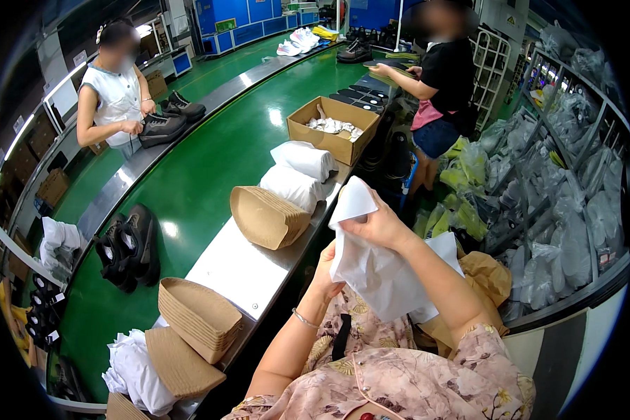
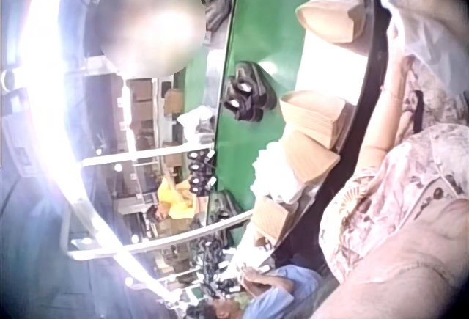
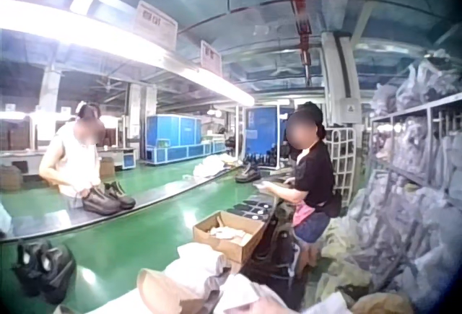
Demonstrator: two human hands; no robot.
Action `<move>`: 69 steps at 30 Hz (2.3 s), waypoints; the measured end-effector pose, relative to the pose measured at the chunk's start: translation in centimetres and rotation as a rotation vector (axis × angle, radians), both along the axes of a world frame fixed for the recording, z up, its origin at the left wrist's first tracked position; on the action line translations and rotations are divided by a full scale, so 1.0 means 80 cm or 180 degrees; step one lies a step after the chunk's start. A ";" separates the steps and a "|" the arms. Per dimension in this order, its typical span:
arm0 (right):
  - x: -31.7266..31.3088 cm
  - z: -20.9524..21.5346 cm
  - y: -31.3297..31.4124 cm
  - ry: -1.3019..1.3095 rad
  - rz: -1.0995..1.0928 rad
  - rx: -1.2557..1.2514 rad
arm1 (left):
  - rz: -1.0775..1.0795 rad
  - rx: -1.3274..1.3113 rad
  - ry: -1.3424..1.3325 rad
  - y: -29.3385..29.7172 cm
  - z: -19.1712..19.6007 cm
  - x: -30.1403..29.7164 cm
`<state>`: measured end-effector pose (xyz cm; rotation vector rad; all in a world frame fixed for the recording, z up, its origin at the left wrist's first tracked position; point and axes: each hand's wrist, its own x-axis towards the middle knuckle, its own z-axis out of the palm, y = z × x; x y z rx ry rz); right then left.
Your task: The person prepares shoe components for assembly by wrapping cardboard shoe trees in protective paper, inserting them into finished shoes on a conveyor belt, and stacking the prepared units.
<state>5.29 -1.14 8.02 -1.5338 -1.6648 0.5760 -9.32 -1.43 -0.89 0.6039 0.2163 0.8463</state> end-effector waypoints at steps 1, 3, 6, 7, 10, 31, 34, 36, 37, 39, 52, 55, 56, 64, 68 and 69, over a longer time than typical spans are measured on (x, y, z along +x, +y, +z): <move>0.001 -0.001 0.003 -0.0012 0.0006 -0.0114 | 0.0078 0.0120 0.0036 0.001 -0.001 0.001; 0.010 -0.006 0.008 -0.0028 -0.0007 -0.0328 | 0.0179 0.0236 0.0100 0.003 0.001 0.002; 0.013 -0.010 0.004 0.0577 0.0347 -0.0503 | 0.0302 0.0235 0.0136 0.004 0.006 0.002; 0.011 -0.011 0.001 0.0836 0.0426 -0.0602 | 0.0342 0.0258 0.0135 0.004 0.006 0.001; 0.013 -0.029 -0.002 0.0892 0.0255 -0.0686 | 0.0493 0.0388 0.0172 0.000 -0.004 0.003; 0.012 -0.034 -0.008 -0.0166 -0.0556 0.1655 | 0.0553 0.0469 0.0491 0.004 0.002 0.011; 0.011 -0.032 -0.006 -0.0134 -0.0169 0.1734 | 0.0543 0.0393 0.0387 0.008 -0.004 0.012; 0.011 -0.031 -0.005 -0.0114 0.0023 0.1600 | 0.0467 0.0418 0.0304 0.011 -0.007 0.009; 0.010 -0.032 -0.006 -0.0223 0.0000 0.1451 | 0.0378 0.0491 0.0246 0.014 -0.007 0.007; 0.007 -0.036 -0.008 -0.0430 -0.0040 0.1155 | 0.0297 0.0509 0.0278 0.016 -0.001 0.002; 0.004 -0.013 0.007 -0.0099 0.0061 0.0086 | -0.0021 0.0721 0.0643 0.025 -0.013 -0.009; 0.000 -0.006 0.007 -0.1274 -0.0463 -0.0015 | 0.0389 0.0957 0.1281 0.035 0.029 -0.015; -0.002 -0.001 0.007 -0.1823 -0.0672 -0.0099 | 0.0992 0.1224 0.1591 0.047 0.027 -0.025; -0.032 -0.010 0.011 -0.4066 -0.1276 -0.0060 | 0.3324 0.3729 0.3557 0.050 0.115 0.033; -0.037 -0.026 0.021 -0.4184 -0.1453 0.0318 | 0.3580 0.3384 0.3508 0.070 0.102 0.045; -0.034 -0.023 0.018 -0.4244 -0.1389 0.0448 | 0.3563 0.3239 0.3427 0.076 0.095 0.045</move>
